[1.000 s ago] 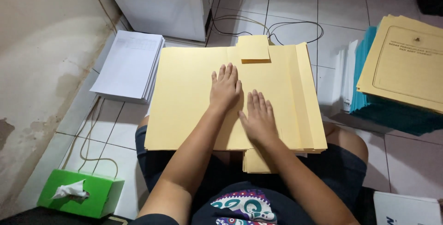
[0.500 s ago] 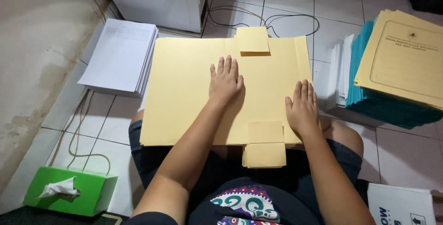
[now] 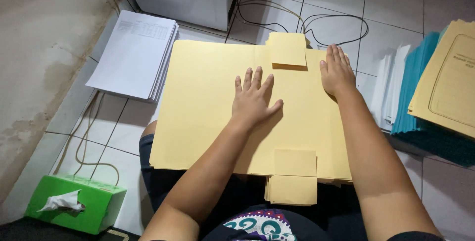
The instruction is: The person sits on the floor and repeatedly folds yellow manila folders. They pick up a folder, open it, and fold the flaps inward to close it, then place it on a stack on their lap.
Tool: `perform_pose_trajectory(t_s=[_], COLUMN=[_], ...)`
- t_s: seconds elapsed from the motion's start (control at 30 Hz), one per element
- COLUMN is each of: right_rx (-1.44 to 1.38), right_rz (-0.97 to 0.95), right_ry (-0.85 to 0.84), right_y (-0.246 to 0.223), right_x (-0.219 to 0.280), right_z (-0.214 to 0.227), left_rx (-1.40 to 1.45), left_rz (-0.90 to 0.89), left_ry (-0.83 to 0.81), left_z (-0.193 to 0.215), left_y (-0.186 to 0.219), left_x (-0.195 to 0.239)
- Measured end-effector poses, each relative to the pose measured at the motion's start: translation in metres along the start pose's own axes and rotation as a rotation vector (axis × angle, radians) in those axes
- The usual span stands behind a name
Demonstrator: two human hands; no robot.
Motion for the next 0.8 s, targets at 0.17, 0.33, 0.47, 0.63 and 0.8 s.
perform_pose_trajectory(t_s=[0.17, 0.33, 0.47, 0.63, 0.8], right_rx=[0.008, 0.036, 0.146, 0.194, 0.202], right_rz=[0.039, 0.087, 0.256, 0.309, 0.524], right_ry=[-0.020, -0.044, -0.168, -0.328, -0.373], right_y=[-0.024, -0.041, -0.055, -0.057, -0.138], right_x=[0.038, 0.118, 0.191, 0.255, 0.291], right_z=[0.020, 0.021, 0.007, -0.007, -0.030], left_rx=[0.047, 0.027, 0.002, -0.032, -0.054], left_rz=[0.018, 0.014, 0.009, 0.013, 0.024], left_ry=[0.042, 0.076, 0.102, 0.121, 0.125], left_z=[0.011, 0.009, 0.009, 0.006, 0.003], left_y=[0.002, 0.004, 0.005, 0.006, 0.010], left_x=[0.003, 0.007, 0.009, 0.008, 0.009])
Point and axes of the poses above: each hand's wrist, its own x-axis away from the middle knuckle, its own z-axis out of the back of the hand, y = z × x, the point moved 7 cm from there along -x, towards the middle knuckle, and after that the axes turned 7 degrees about -x, right-handed, at the moved point
